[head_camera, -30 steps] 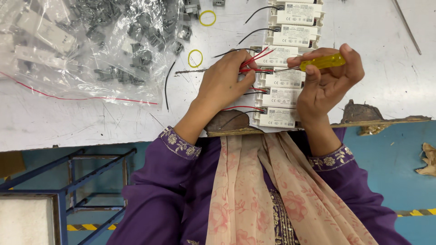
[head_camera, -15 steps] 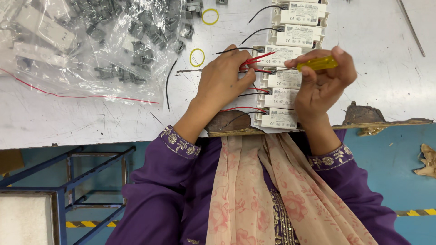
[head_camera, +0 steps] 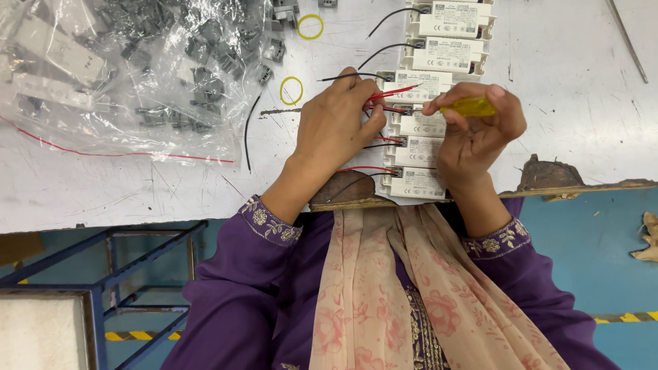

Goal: The person assembles electronic components at a workbench by inserting black and red wires into ports on small white rectangular blocks using a screwdriver. The person picks up bundles of wires, positions them into the white blocks, uses the screwdriver to secure them, and later fits grey plastic covers onto the blocks.

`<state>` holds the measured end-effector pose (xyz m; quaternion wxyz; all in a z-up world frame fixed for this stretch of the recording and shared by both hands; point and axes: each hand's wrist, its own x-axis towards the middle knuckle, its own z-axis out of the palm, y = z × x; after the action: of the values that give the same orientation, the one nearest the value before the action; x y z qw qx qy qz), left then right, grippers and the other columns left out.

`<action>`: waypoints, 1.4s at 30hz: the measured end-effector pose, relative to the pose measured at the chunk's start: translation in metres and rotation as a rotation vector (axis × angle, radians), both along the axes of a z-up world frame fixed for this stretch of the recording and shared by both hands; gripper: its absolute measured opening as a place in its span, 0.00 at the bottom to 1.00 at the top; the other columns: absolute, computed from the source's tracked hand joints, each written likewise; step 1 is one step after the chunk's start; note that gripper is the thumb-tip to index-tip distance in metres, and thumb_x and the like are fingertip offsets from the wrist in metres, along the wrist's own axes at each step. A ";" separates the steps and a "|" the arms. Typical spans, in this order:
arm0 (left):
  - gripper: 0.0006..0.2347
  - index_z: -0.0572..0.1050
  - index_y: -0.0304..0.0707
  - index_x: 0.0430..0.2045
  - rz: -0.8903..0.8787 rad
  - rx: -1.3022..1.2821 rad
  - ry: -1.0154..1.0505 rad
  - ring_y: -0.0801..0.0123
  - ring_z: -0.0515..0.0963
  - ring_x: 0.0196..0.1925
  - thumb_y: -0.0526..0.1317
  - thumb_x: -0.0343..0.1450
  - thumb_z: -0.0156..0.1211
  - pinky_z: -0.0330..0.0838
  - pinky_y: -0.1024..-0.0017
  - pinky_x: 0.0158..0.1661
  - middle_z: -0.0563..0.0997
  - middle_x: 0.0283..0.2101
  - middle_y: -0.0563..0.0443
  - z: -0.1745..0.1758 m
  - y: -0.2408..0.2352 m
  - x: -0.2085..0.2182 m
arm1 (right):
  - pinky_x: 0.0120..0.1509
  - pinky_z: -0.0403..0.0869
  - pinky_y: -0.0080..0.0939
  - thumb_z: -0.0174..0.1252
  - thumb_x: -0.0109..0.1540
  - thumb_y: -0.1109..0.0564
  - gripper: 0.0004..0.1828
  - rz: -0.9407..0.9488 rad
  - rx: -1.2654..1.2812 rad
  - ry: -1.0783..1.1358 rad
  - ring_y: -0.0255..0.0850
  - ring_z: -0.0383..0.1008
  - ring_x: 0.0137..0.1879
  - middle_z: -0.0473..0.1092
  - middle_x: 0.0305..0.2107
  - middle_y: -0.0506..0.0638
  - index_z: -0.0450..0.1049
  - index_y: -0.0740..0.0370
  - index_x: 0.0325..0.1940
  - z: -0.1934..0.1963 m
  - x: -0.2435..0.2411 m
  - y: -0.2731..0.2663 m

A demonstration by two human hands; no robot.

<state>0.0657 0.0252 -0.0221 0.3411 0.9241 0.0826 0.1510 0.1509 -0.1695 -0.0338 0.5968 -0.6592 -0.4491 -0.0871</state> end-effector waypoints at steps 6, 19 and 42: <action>0.09 0.78 0.39 0.36 -0.010 -0.036 0.001 0.55 0.81 0.32 0.43 0.69 0.64 0.75 0.60 0.32 0.78 0.34 0.48 0.000 -0.001 -0.001 | 0.53 0.83 0.42 0.43 0.76 0.76 0.34 0.016 -0.010 0.020 0.44 0.75 0.44 0.67 0.46 0.59 0.45 0.42 0.75 0.003 -0.001 0.000; 0.08 0.79 0.41 0.35 0.009 -0.028 0.019 0.55 0.81 0.32 0.45 0.70 0.63 0.74 0.60 0.31 0.78 0.33 0.49 -0.001 -0.003 0.001 | 0.47 0.78 0.38 0.45 0.77 0.71 0.29 0.015 -0.038 -0.004 0.42 0.75 0.39 0.67 0.43 0.58 0.46 0.45 0.73 0.006 0.001 0.008; 0.07 0.76 0.41 0.35 -0.012 -0.143 0.026 0.58 0.81 0.35 0.42 0.69 0.64 0.73 0.62 0.33 0.76 0.37 0.52 0.008 -0.001 0.003 | 0.47 0.79 0.37 0.45 0.77 0.71 0.28 0.010 -0.025 0.031 0.42 0.74 0.39 0.67 0.43 0.58 0.45 0.44 0.73 0.000 0.002 0.007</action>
<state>0.0686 0.0237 -0.0143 0.4059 0.8998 0.0921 0.1308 0.1533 -0.1623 -0.0341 0.5960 -0.6656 -0.4439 -0.0683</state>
